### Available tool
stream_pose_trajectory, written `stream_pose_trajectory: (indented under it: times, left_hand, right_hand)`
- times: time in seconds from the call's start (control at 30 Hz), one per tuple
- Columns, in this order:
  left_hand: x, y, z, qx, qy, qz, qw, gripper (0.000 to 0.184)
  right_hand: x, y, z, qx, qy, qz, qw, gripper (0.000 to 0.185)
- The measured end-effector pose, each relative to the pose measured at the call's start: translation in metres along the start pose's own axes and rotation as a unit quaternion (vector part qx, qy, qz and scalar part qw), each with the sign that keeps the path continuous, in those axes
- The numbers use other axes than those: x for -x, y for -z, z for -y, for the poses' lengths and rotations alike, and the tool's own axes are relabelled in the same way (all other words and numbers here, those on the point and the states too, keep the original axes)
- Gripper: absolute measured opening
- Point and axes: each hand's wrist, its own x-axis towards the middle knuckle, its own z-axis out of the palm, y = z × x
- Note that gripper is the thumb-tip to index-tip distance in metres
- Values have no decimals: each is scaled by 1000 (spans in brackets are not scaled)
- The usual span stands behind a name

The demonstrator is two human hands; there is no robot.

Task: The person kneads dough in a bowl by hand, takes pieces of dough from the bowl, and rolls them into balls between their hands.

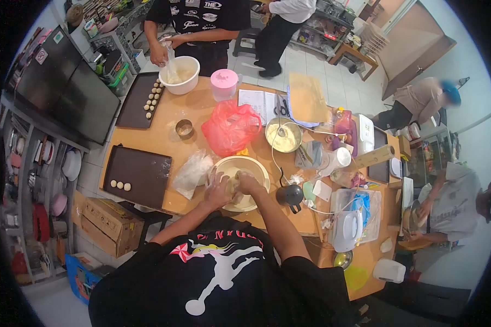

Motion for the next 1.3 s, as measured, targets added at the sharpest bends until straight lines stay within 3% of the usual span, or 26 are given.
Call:
stream_pose_trajectory:
  times: [0.13,0.2,0.43,0.83,1.03,1.3]
  left_hand:
    - [-2,3,-7,-56,10,43,997,67]
    - [-2,3,-8,-69,6,50,996,69]
    - [-3,-1,-8,-116,8,80,990,57]
    - [-2,0,-9,-101,-8,78,992,53]
    - [0,-4,-9,-96,-1,73,993,47]
    - [-1,-4,-8,-86,0,81,993,40]
  right_hand:
    - [0,-12,-8,-22,57,-44,997,48]
    - [-4,-13,-10,-2,59,-12,998,50]
    - [19,8,3,1,33,12,999,45]
    - [28,-8,7,18,19,-126,992,35]
    - [22,-10,1,-156,-56,-128,978,29]
    - [36,0,6,-445,-114,-70,886,24]
